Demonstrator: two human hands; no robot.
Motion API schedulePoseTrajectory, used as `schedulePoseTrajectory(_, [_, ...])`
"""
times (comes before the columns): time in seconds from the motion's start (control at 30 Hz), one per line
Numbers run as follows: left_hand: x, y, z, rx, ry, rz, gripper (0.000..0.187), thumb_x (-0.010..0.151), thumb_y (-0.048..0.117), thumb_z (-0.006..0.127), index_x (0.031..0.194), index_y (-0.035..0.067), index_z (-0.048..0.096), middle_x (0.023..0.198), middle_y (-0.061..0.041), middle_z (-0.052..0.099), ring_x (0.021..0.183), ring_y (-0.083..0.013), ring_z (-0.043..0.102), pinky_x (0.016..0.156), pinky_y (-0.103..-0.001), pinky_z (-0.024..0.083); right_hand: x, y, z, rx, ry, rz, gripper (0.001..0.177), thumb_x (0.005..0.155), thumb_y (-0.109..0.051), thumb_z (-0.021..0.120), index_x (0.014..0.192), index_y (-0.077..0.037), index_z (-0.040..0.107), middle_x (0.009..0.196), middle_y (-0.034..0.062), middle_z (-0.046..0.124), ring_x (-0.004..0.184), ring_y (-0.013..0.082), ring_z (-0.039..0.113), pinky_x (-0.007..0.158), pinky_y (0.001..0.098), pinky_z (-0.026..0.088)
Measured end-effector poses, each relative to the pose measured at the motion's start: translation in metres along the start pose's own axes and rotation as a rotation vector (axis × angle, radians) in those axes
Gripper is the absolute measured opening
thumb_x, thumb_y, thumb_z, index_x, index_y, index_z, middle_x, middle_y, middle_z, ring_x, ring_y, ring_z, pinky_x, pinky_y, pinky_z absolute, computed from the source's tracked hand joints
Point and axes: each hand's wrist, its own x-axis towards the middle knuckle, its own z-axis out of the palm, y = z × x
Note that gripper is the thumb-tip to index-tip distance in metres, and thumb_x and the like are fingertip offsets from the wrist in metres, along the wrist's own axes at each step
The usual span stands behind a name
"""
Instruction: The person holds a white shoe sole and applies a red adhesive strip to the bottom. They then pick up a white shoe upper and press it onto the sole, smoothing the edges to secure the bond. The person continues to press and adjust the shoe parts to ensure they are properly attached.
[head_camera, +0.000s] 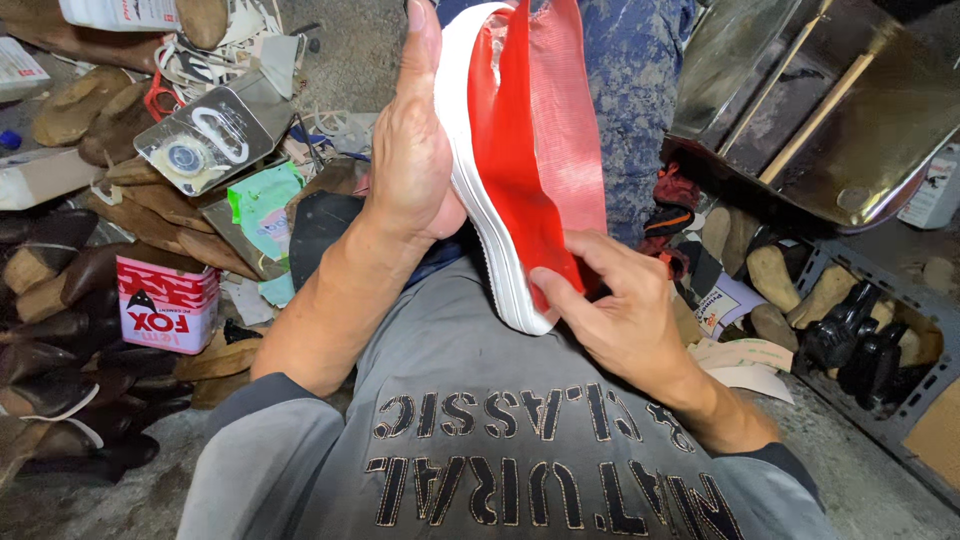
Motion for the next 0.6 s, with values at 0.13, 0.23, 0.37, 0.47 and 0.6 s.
schedulePoseTrajectory(0.13, [0.002,-0.002,-0.002,-0.076,0.018,-0.006,0.091,0.082,0.047,0.058,0.161,0.009,0.031,0.162,0.0,0.038,0.138,-0.0105,0.045,0.119,-0.033,0.038,-0.004,-0.004,-0.001,0.136,-0.119,0.1,0.02,0.093,-0.017,0.072,0.109,-0.004,0.071,0.074,0.0,0.073,0.057,0.0046,0.07,0.058,0.0196,0.053])
schedulePoseTrajectory(0.23, [0.002,-0.003,-0.007,-0.09,0.021,-0.039,0.073,0.087,0.045,0.059,0.151,0.01,0.052,0.136,-0.007,0.066,0.119,-0.0163,0.064,0.109,-0.038,0.053,-0.011,0.002,0.0,0.112,-0.119,0.088,0.021,0.094,-0.015,0.07,0.11,-0.003,0.072,0.083,0.0016,0.074,0.064,0.0076,0.061,0.063,0.0243,0.049])
schedulePoseTrajectory(0.37, [0.004,-0.003,-0.011,-0.053,-0.019,0.004,0.062,0.091,0.049,0.056,0.136,0.006,0.062,0.123,-0.008,0.072,0.111,-0.0172,0.068,0.102,-0.037,0.056,-0.021,0.011,-0.003,0.238,-0.231,0.336,0.038,0.089,-0.017,0.072,0.127,-0.01,0.071,0.097,-0.0031,0.078,0.08,0.0002,0.064,0.075,0.0181,0.055])
schedulePoseTrajectory(0.47, [0.002,0.001,-0.008,-0.06,0.012,-0.02,0.053,0.085,0.052,0.062,0.11,0.007,0.072,0.101,-0.008,0.077,0.09,-0.0171,0.071,0.083,-0.037,0.058,-0.028,0.01,-0.006,0.223,-0.207,0.337,0.039,0.09,-0.019,0.071,0.127,-0.01,0.07,0.104,-0.0001,0.079,0.088,0.0032,0.069,0.08,0.0193,0.057])
schedulePoseTrajectory(0.6, [0.0,-0.007,-0.02,-0.146,-0.07,0.09,0.056,0.097,0.05,0.054,0.132,0.008,0.063,0.109,-0.01,0.075,0.099,-0.019,0.072,0.09,-0.038,0.059,-0.052,0.013,0.004,0.612,-0.227,0.32,0.056,0.088,0.0,0.068,0.142,0.002,0.052,0.133,0.02,0.069,0.119,0.0219,0.07,0.109,0.0327,0.055])
